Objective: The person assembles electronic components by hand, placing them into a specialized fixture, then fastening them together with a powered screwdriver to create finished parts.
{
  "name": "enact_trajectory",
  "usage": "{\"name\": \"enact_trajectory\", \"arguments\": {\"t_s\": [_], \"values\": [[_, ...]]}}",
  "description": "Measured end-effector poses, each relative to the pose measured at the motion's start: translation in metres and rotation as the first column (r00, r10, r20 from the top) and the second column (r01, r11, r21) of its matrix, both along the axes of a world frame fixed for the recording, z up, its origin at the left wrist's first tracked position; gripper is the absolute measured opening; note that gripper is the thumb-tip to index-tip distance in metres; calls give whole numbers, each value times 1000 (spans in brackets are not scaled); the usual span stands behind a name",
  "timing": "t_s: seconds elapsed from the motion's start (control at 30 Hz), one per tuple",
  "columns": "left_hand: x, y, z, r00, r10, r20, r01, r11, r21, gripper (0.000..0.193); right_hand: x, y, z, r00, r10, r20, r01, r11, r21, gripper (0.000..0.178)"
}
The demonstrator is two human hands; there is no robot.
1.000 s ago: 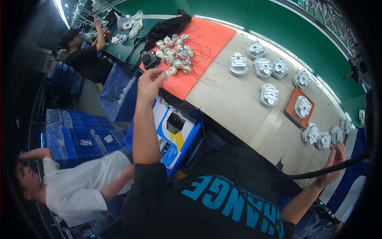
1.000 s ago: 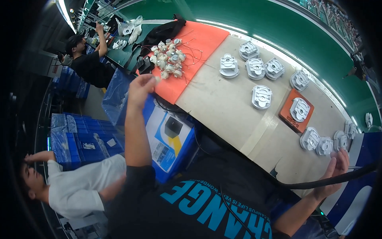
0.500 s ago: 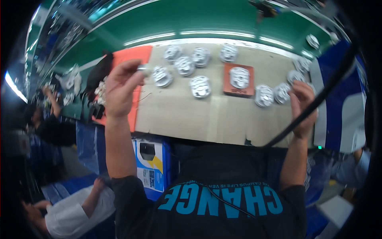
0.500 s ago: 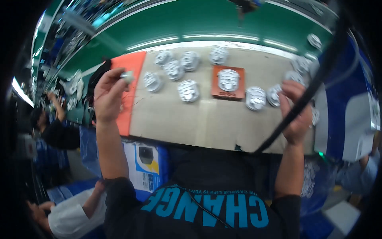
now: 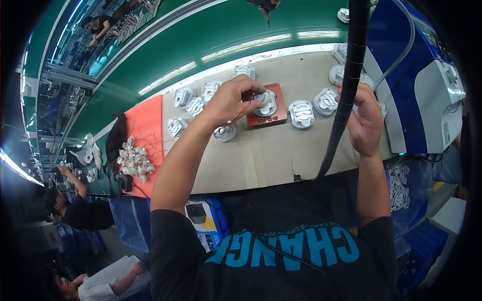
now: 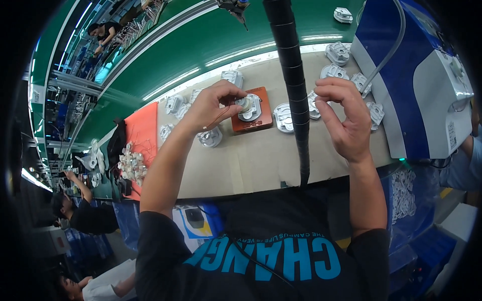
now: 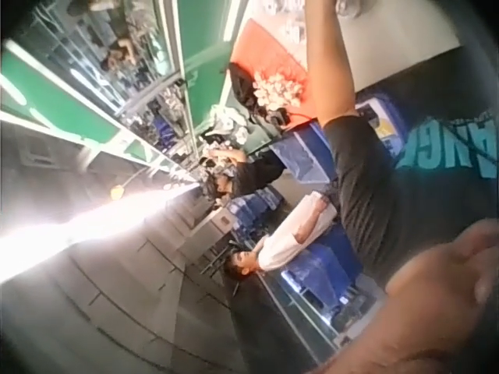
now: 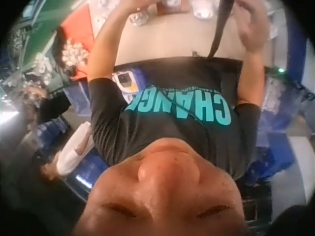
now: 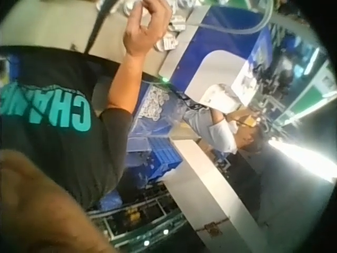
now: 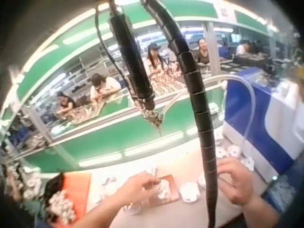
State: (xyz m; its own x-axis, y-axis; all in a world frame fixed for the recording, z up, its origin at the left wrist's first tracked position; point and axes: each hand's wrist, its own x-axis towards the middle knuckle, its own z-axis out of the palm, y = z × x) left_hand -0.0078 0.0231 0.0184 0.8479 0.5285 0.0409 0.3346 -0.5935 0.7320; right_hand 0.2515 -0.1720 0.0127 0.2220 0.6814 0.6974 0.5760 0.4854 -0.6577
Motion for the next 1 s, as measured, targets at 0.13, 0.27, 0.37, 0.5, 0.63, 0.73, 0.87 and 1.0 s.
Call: {"name": "enact_trajectory", "arguments": {"t_s": [0.13,0.27,0.37,0.5,0.63,0.73,0.87,1.0], "values": [[7,-2,-7,998,-33,-49,35,999,36,27,-5,5,-5,999,-18,46,20,999,-40,21],[8,-1,-10,995,-85,-43,91,979,180,30,-7,20,8,991,10,136,-12,1000,12,24],[9,-3,-12,997,-54,-58,61,989,132,28,-12,38,26,999,50,-4,-50,997,62,39],[8,1,-22,999,-45,-2,45,990,137,32,-32,85,68,989,94,-115,-67,972,223,30],[7,-2,-22,999,-33,-15,35,988,150,33,-52,131,108,983,140,-116,-101,951,292,74],[4,-1,-26,1000,8,12,-9,998,68,31,-71,164,135,993,-32,-110,72,923,378,83],[6,-9,-27,999,38,35,-40,997,69,31,-74,188,169,973,-213,-89,230,924,305,77],[7,-13,-28,995,90,41,-92,995,45,30,-65,221,176,986,-148,-79,168,885,435,56]]}}
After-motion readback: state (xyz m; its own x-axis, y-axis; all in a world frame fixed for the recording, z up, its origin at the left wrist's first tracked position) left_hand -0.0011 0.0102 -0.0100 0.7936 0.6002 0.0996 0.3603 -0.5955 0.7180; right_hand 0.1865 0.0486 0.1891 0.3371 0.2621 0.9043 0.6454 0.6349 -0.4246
